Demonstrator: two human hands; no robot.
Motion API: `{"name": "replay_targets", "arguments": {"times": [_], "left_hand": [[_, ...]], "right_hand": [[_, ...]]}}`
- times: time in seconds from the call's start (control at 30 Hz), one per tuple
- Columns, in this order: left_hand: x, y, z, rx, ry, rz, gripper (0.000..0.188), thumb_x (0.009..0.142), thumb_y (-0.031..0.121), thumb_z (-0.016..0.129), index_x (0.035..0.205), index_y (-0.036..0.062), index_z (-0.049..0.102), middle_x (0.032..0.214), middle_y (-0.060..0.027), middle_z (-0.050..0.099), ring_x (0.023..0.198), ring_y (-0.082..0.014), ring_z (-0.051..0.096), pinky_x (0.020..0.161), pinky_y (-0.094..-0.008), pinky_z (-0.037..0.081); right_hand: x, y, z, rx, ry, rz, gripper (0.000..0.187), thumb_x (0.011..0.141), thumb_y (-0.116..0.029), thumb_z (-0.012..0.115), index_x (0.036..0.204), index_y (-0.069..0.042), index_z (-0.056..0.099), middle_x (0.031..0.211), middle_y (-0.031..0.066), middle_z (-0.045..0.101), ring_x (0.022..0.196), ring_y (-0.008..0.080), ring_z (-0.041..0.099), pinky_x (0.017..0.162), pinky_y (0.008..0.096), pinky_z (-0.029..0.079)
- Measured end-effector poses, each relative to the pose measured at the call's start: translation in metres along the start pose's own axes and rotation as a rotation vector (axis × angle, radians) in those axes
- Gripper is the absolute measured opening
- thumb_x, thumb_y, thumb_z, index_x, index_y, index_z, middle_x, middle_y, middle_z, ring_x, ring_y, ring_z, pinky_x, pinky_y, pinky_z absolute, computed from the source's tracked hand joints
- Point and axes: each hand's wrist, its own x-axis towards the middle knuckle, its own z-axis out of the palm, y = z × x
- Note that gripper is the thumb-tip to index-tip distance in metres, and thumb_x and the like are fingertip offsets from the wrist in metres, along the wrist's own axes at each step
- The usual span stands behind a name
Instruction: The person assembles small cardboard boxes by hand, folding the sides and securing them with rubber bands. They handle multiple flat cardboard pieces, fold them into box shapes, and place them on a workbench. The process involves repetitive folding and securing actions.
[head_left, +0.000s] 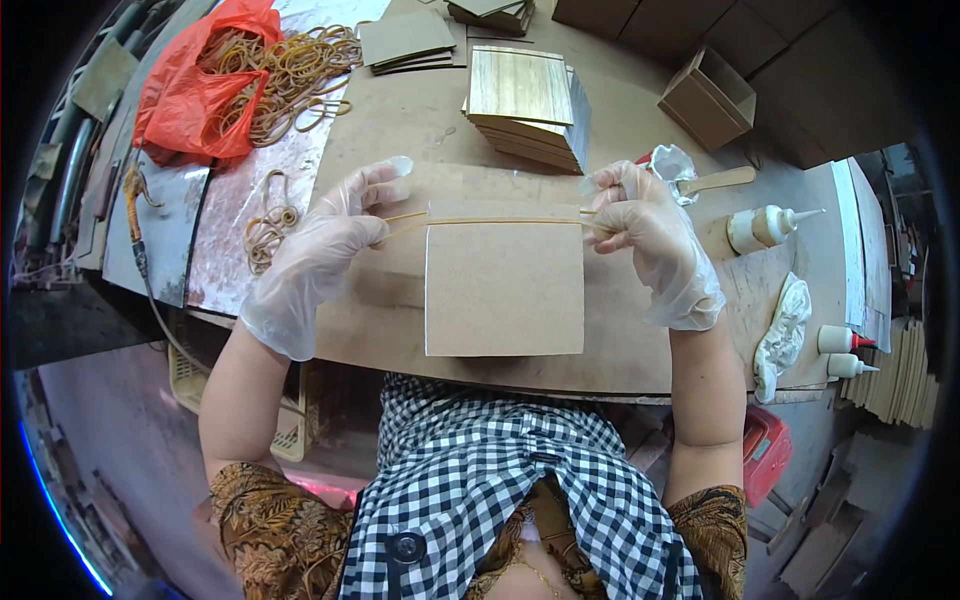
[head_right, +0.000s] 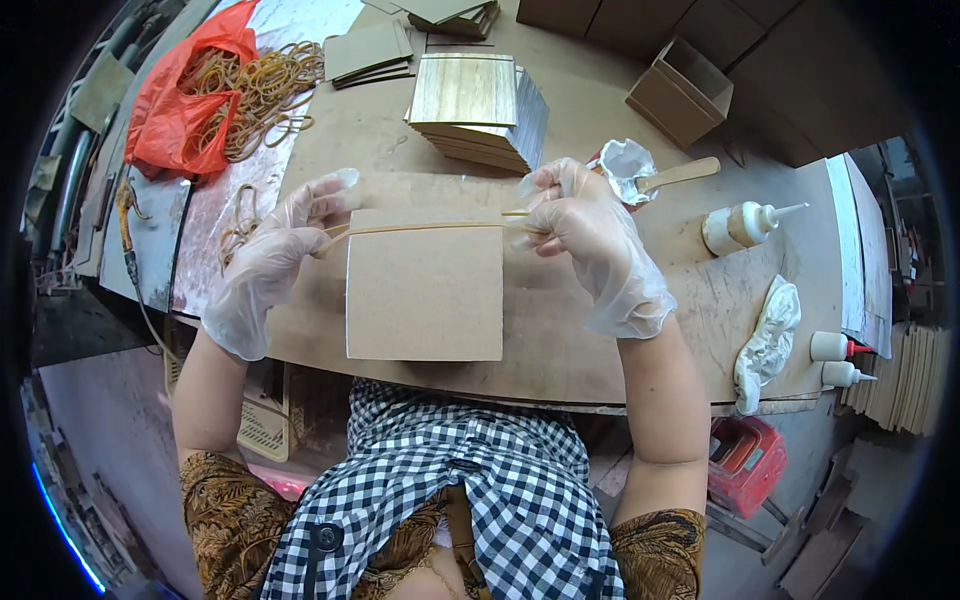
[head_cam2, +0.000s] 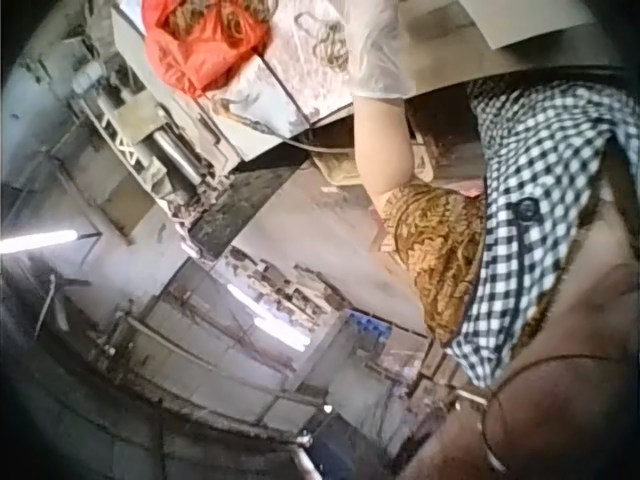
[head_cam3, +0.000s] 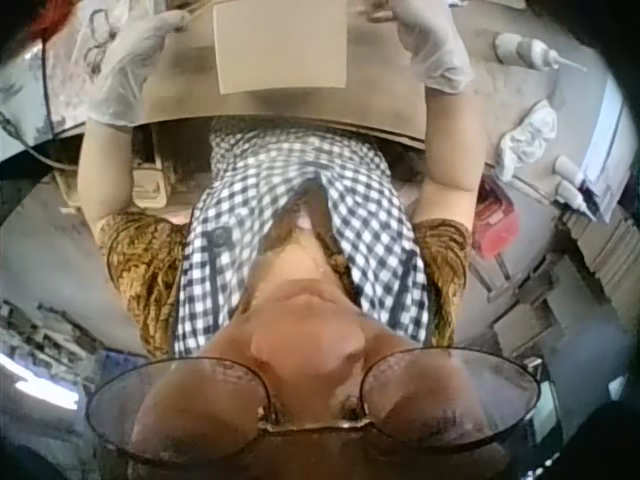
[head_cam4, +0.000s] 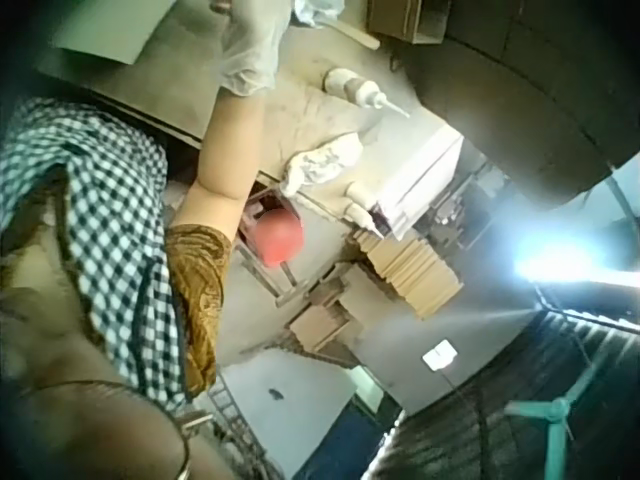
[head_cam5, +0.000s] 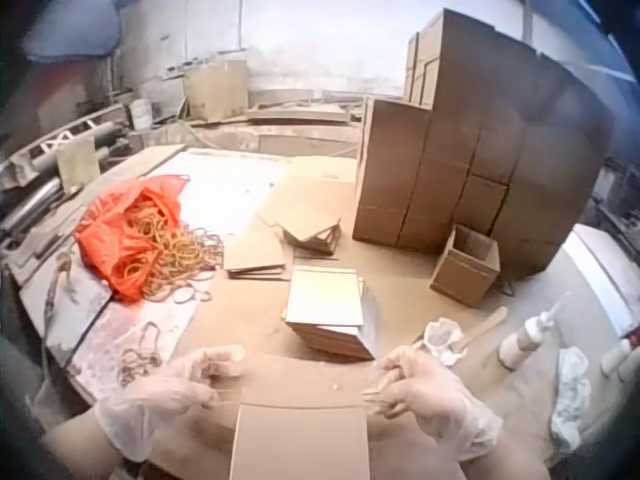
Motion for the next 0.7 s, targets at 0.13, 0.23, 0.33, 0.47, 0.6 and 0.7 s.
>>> {"name": "replay_targets", "arguments": {"times": [0.13,0.23,0.33,0.47,0.6,0.7], "left_hand": [[0.013,-0.041,0.001,0.157,0.019,0.189,0.068,0.078,0.009,0.066,0.143,0.0027,0.044,0.133,-0.011,0.052,0.127,-0.0232,0.051,0.107,-0.0308,0.04],[0.013,-0.042,0.01,0.562,0.127,0.327,0.059,0.084,0.026,0.074,0.135,0.0051,0.054,0.139,-0.0137,0.05,0.134,-0.027,0.043,0.114,-0.0363,0.032],[0.008,-0.041,0.021,0.779,0.192,0.413,0.049,0.086,0.028,0.07,0.13,0.0075,0.061,0.142,-0.0157,0.049,0.139,-0.0292,0.037,0.117,-0.0424,0.026],[0.008,-0.041,0.037,0.933,0.168,0.414,0.045,0.092,0.032,0.062,0.131,0.0095,0.063,0.145,-0.0153,0.047,0.142,-0.0295,0.031,0.12,-0.0477,0.019],[0.009,-0.062,0.042,0.965,0.221,0.503,0.044,0.094,0.034,0.058,0.129,0.009,0.064,0.143,-0.0149,0.05,0.142,-0.0337,0.03,0.12,-0.0487,0.017],[0.008,-0.07,0.054,0.795,0.333,0.56,0.044,0.093,0.035,0.058,0.126,0.0076,0.065,0.14,-0.0154,0.052,0.14,-0.0369,0.034,0.12,-0.0501,0.017]], "right_hand": [[0.01,0.027,0.005,0.23,-0.11,0.18,0.031,0.073,0.005,0.061,0.103,0.001,0.056,0.082,0.0068,0.059,0.064,0.0159,0.064,0.053,0.0263,0.05],[0.01,0.039,0.009,0.306,-0.1,0.27,0.03,0.074,0.004,0.063,0.102,-0.003,0.056,0.078,0.007,0.061,0.063,0.0151,0.064,0.051,0.0266,0.049],[0.007,0.049,0.009,0.303,-0.09,0.248,0.025,0.08,-0.003,0.062,0.105,-0.004,0.057,0.08,0.0057,0.064,0.064,0.0141,0.065,0.053,0.0268,0.049],[0.005,0.054,0.028,0.239,-0.088,0.17,0.022,0.092,-0.013,0.056,0.111,-0.005,0.059,0.082,0.0039,0.066,0.067,0.0116,0.065,0.058,0.027,0.05],[0.005,0.054,0.031,0.273,-0.135,0.175,0.021,0.097,-0.018,0.052,0.106,-0.004,0.065,0.084,0.0042,0.068,0.068,0.0114,0.065,0.064,0.0287,0.053],[0.004,0.054,0.034,0.314,-0.154,0.175,0.023,0.099,-0.018,0.051,0.102,-0.004,0.068,0.084,0.0037,0.069,0.067,0.0113,0.065,0.064,0.0287,0.054]]}}
